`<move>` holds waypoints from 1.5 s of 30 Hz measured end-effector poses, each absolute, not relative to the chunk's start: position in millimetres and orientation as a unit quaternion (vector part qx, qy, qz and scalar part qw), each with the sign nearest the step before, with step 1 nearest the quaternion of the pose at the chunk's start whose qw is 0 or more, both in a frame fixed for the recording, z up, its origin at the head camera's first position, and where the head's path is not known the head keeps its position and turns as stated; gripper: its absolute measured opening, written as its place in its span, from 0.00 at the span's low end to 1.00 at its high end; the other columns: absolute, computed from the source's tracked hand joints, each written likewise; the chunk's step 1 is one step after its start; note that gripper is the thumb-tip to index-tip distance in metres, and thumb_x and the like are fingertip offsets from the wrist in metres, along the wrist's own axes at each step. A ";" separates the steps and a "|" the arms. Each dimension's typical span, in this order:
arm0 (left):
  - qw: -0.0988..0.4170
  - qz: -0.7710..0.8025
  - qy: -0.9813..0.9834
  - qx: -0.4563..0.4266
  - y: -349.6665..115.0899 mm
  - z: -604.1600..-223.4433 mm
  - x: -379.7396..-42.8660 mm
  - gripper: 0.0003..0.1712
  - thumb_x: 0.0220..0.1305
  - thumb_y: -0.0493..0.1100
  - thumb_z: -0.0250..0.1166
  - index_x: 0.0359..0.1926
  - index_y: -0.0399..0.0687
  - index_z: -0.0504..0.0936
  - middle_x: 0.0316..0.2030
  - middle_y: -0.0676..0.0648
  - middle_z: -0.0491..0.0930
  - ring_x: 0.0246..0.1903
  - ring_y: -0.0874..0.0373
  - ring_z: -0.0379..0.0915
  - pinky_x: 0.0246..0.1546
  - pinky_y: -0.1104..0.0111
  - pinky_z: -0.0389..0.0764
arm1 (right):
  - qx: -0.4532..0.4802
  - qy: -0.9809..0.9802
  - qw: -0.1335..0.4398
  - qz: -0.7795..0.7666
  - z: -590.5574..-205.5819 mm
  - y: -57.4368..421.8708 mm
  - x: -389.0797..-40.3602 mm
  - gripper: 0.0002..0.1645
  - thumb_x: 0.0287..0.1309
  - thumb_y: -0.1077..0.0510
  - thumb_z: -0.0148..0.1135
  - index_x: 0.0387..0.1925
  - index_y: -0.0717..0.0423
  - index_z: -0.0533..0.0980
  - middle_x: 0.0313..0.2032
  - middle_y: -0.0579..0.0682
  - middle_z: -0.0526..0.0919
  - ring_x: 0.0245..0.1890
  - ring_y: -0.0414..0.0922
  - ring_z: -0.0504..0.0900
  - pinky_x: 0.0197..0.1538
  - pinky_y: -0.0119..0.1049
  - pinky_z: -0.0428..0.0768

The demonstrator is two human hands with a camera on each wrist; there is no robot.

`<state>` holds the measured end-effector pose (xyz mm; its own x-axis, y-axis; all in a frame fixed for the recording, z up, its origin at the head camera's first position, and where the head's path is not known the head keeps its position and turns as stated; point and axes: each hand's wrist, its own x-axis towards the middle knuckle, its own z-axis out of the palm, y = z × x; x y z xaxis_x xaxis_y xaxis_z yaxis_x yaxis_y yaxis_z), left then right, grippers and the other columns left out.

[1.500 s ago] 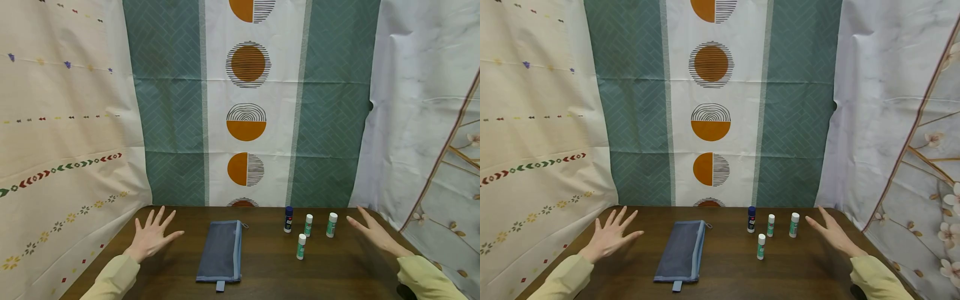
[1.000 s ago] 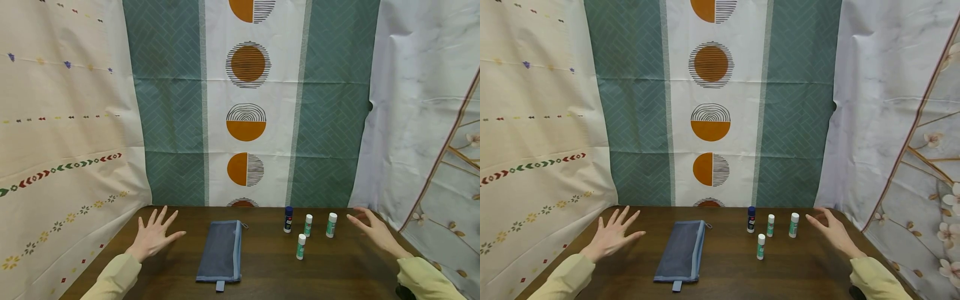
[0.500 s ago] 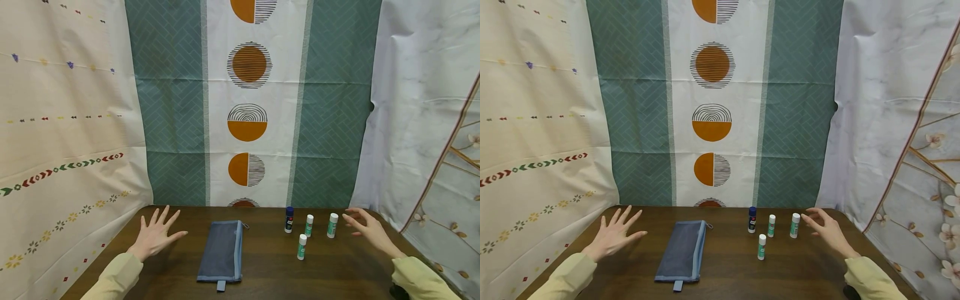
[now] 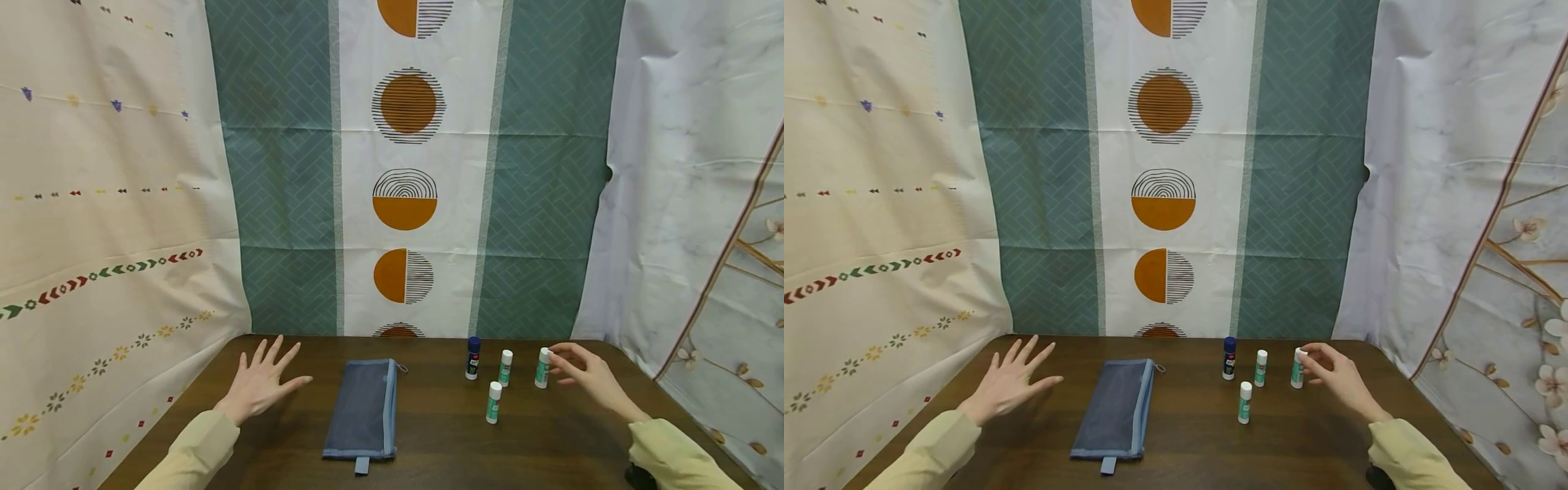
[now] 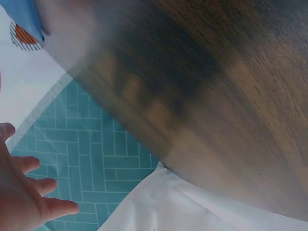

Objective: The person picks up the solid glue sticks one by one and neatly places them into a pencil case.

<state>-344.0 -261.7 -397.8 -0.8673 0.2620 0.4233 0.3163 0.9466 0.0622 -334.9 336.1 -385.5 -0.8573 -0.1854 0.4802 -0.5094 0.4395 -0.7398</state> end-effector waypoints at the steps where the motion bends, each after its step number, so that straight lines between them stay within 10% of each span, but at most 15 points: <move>1: 0.209 -0.065 -0.964 -0.150 -261.2 -397.8 -343.9 0.44 0.53 0.72 0.49 0.65 0.54 0.62 0.64 0.35 0.52 0.60 0.33 0.44 0.48 0.33 0.43 | 0.214 -0.831 0.167 0.485 -385.9 334.7 -335.2 0.18 0.62 0.59 0.51 0.49 0.69 0.68 0.37 0.62 0.77 0.33 0.47 0.81 0.31 0.45 0.78; 30: 0.197 -0.080 -0.961 -0.176 -234.4 -392.1 -347.5 0.43 0.54 0.72 0.48 0.65 0.52 0.63 0.60 0.33 0.59 0.58 0.34 0.53 0.48 0.36 0.53 | 0.281 -0.792 0.114 0.529 -398.0 319.1 -343.8 0.18 0.62 0.65 0.50 0.52 0.72 0.65 0.41 0.71 0.74 0.38 0.59 0.78 0.34 0.49 0.77; 39: 0.188 -0.085 -0.962 -0.177 -225.5 -393.7 -349.4 0.43 0.54 0.72 0.48 0.64 0.51 0.64 0.60 0.33 0.59 0.58 0.35 0.52 0.48 0.37 0.54 | 0.286 -0.792 0.092 0.531 -400.6 311.6 -346.8 0.22 0.58 0.65 0.55 0.53 0.72 0.65 0.42 0.68 0.74 0.38 0.45 0.80 0.35 0.46 0.78; 45: 0.178 -0.099 -0.962 -0.184 -213.0 -393.3 -350.2 0.43 0.54 0.72 0.47 0.64 0.51 0.65 0.61 0.35 0.58 0.58 0.36 0.53 0.48 0.38 0.56 | 0.286 -0.779 0.058 0.554 -405.2 309.4 -348.2 0.24 0.57 0.65 0.56 0.53 0.75 0.64 0.44 0.75 0.70 0.40 0.57 0.78 0.35 0.47 0.78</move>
